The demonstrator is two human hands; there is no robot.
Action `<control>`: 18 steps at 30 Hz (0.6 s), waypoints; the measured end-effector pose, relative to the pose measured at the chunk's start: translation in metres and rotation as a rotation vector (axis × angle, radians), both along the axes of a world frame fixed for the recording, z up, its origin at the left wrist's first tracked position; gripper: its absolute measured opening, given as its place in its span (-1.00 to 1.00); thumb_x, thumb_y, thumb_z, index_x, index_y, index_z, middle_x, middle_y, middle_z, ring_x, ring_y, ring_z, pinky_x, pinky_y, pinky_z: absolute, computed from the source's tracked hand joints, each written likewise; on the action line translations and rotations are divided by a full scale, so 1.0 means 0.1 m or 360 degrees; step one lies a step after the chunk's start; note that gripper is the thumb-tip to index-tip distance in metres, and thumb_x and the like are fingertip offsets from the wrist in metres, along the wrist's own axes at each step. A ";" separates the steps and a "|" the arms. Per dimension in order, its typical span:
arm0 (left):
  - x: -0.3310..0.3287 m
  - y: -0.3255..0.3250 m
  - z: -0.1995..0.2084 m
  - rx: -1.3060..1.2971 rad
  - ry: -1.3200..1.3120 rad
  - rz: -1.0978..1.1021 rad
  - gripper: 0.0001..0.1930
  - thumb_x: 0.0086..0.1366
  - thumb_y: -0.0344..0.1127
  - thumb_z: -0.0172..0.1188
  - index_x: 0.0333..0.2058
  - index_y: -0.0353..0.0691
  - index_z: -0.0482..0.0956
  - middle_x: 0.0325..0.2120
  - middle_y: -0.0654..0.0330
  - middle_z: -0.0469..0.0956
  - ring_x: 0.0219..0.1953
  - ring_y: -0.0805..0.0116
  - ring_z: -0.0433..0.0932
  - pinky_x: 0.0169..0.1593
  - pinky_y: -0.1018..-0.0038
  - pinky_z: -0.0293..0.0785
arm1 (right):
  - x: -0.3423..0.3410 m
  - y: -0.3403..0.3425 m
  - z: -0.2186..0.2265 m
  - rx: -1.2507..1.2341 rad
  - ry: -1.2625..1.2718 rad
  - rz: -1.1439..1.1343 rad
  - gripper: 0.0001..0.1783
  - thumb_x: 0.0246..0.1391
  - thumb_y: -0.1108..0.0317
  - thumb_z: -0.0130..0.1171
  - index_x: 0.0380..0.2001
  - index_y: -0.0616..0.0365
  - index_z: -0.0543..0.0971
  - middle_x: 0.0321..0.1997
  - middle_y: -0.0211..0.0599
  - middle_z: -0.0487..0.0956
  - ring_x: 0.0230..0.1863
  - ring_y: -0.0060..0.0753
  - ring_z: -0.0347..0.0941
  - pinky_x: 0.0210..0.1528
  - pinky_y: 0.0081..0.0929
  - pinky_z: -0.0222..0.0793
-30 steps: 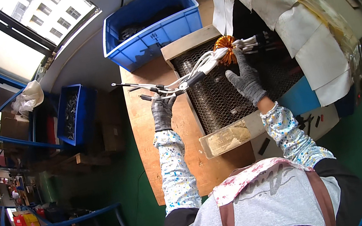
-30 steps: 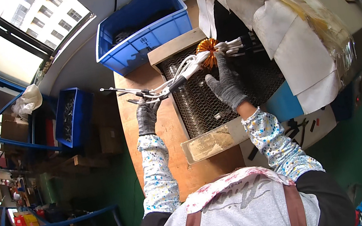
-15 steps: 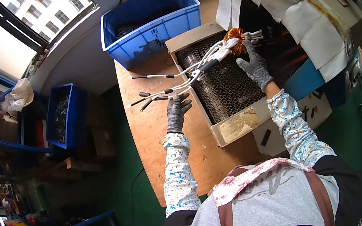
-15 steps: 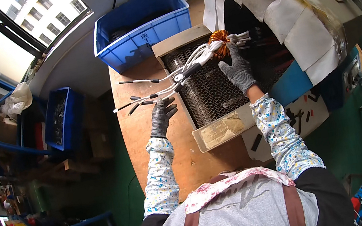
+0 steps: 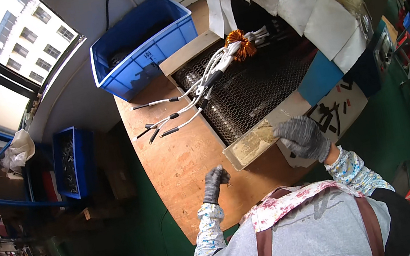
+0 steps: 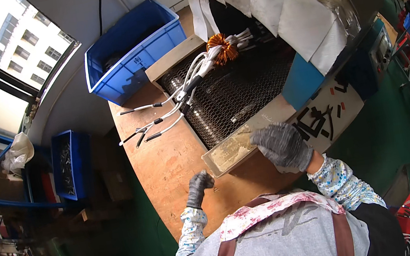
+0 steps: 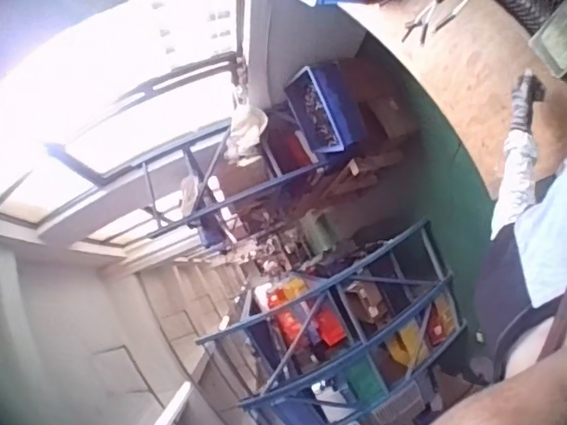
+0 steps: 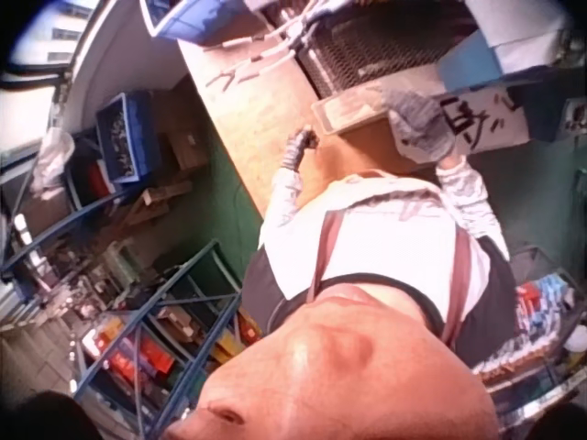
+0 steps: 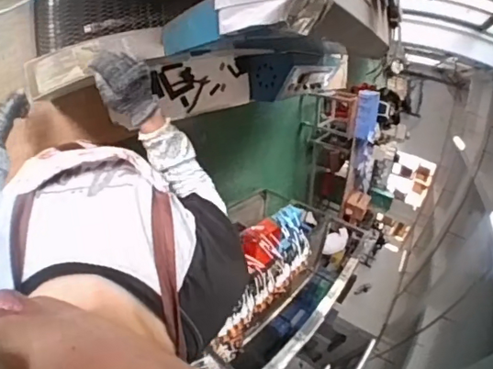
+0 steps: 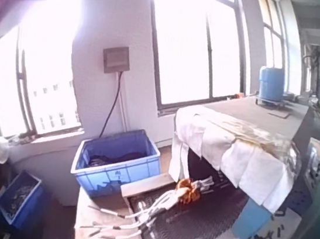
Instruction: The person picks up a copper coil from a rack, places it on a machine, and slides red sleeves onto the wires. They then use a heat gun to shrink the sleeves before returning the coil to the rack.
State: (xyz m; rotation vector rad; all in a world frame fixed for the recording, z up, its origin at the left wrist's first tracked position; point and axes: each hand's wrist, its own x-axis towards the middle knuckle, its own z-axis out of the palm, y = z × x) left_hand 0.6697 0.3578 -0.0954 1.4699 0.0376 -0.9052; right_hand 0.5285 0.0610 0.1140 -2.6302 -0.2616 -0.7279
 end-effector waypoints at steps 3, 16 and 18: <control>-0.72 -0.19 0.12 0.0095 0.0168 -0.0561 -0.60 0.27 -0.01 0.06 -0.58 -0.21 0.48 -0.69 0.20 0.50 -0.68 0.46 0.43 -0.54 0.53 0.37 | -0.49 0.07 -0.27 -0.0079 0.0067 0.0040 -0.75 -0.09 0.39 0.09 -0.25 0.11 0.53 -0.29 -0.23 0.56 -0.36 -0.20 0.48 -0.29 -0.31 0.39; -2.23 -3.17 0.74 -0.0183 -0.1421 -0.1781 -0.79 0.24 -0.22 0.10 -0.39 -0.26 0.55 -0.61 0.07 0.55 -0.51 0.16 0.58 -0.40 0.35 0.44 | -3.00 -0.85 -1.12 0.0217 0.0462 -0.0600 -0.83 -0.11 0.29 0.03 -0.41 0.00 0.53 -0.46 -0.33 0.55 -0.38 -0.22 0.51 -0.28 -0.31 0.38; -2.61 -3.73 0.70 -0.0394 -0.1693 -0.1914 -0.82 0.24 -0.25 0.11 -0.38 -0.25 0.54 -0.54 0.07 0.57 -0.49 0.25 0.58 -0.39 0.38 0.45 | -3.54 -1.03 -1.06 0.0118 0.0521 -0.0744 -0.83 -0.12 0.29 0.05 -0.40 0.01 0.54 -0.45 -0.32 0.55 -0.33 -0.21 0.51 -0.25 -0.30 0.36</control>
